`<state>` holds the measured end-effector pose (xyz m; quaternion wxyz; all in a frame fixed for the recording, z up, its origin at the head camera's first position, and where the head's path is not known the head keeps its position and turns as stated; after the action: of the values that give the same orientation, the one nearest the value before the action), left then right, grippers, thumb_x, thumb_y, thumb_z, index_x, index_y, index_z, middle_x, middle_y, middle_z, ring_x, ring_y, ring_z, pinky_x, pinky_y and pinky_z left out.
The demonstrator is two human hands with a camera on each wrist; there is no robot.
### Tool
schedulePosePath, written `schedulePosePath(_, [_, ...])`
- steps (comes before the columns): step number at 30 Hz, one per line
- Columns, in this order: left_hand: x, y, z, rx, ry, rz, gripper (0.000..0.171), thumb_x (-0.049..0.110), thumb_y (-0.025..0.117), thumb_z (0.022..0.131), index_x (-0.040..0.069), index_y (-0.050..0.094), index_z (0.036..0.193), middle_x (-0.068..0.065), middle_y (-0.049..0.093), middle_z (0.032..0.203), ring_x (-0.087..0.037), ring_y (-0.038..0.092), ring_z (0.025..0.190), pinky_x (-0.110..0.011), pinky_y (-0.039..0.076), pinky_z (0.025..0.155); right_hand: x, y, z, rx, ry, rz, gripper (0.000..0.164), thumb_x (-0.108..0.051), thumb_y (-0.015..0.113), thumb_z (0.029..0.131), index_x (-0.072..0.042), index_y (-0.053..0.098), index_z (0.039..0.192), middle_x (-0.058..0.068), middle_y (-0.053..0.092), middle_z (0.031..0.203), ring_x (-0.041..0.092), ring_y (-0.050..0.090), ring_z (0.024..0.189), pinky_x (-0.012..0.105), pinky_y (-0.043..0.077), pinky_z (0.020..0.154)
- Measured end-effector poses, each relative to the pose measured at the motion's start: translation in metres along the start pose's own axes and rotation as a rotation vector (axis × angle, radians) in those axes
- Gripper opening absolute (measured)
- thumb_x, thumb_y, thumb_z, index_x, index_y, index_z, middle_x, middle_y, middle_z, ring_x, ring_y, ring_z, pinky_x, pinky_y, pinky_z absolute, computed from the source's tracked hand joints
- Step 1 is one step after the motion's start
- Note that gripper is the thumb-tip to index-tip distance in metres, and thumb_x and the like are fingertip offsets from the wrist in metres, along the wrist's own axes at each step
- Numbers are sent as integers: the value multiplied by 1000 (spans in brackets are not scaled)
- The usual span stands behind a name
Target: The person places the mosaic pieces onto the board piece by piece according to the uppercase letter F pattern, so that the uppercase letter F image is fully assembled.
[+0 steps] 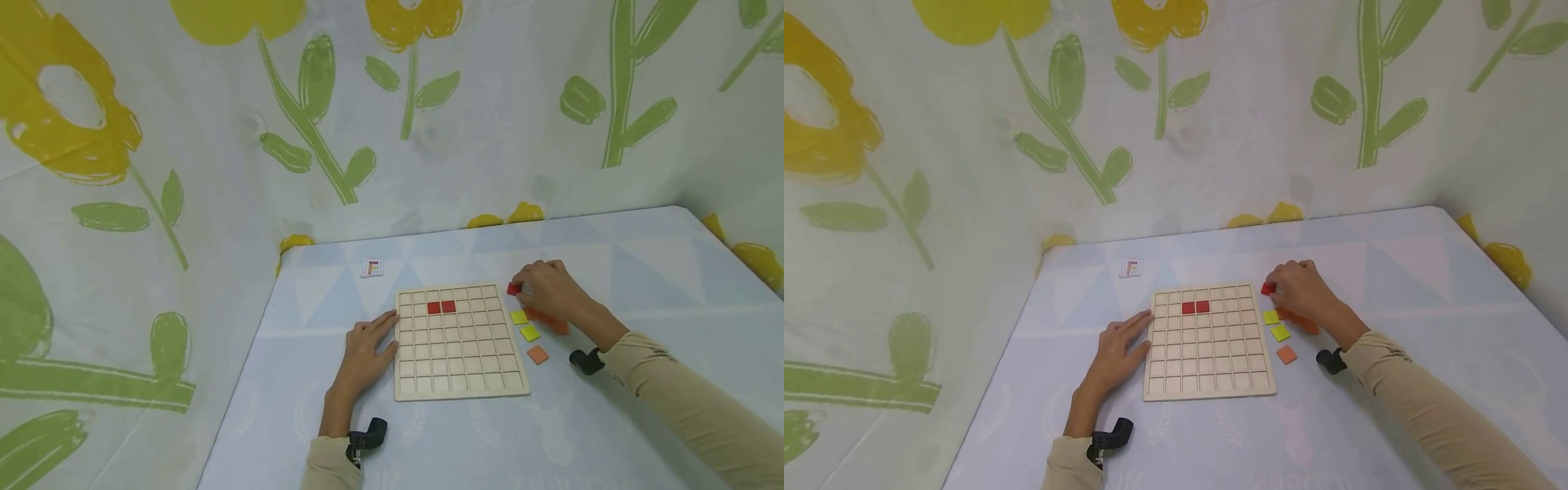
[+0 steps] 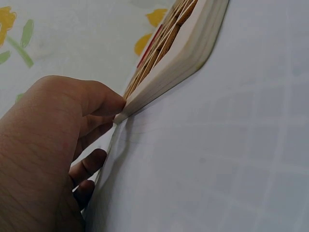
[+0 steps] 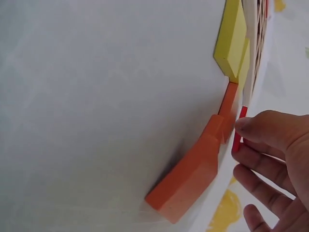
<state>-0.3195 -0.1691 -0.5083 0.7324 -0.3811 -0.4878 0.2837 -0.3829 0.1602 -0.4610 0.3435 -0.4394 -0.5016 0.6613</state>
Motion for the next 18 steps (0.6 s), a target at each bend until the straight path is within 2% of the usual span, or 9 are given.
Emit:
schedulePosePath(9, [2, -3, 2, -10, -7, 5, 52, 27, 60, 96, 22, 53, 147, 11, 44, 154, -20, 47, 111, -48, 31, 100, -6, -10, -3, 26, -42, 70, 21, -12, 76, 87, -6, 75, 108, 12, 70, 113, 36, 54, 114, 61, 29, 101])
schedulePosePath(18, [1, -1, 1, -9, -9, -3, 52, 27, 60, 96, 22, 54, 147, 12, 44, 153, -20, 47, 110, -47, 32, 98, -24, -20, -6, 69, -111, 106, 20, -9, 79, 85, -6, 76, 104, 11, 71, 111, 35, 56, 113, 58, 31, 99])
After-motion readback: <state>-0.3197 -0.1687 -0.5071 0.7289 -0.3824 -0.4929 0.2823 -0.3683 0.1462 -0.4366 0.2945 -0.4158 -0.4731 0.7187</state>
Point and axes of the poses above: each hand's wrist, its own z-axis towards the middle knuckle, its own y-axis out of the palm, x = y × z, the point moved 9 cm from there along z, towards the middle knuckle
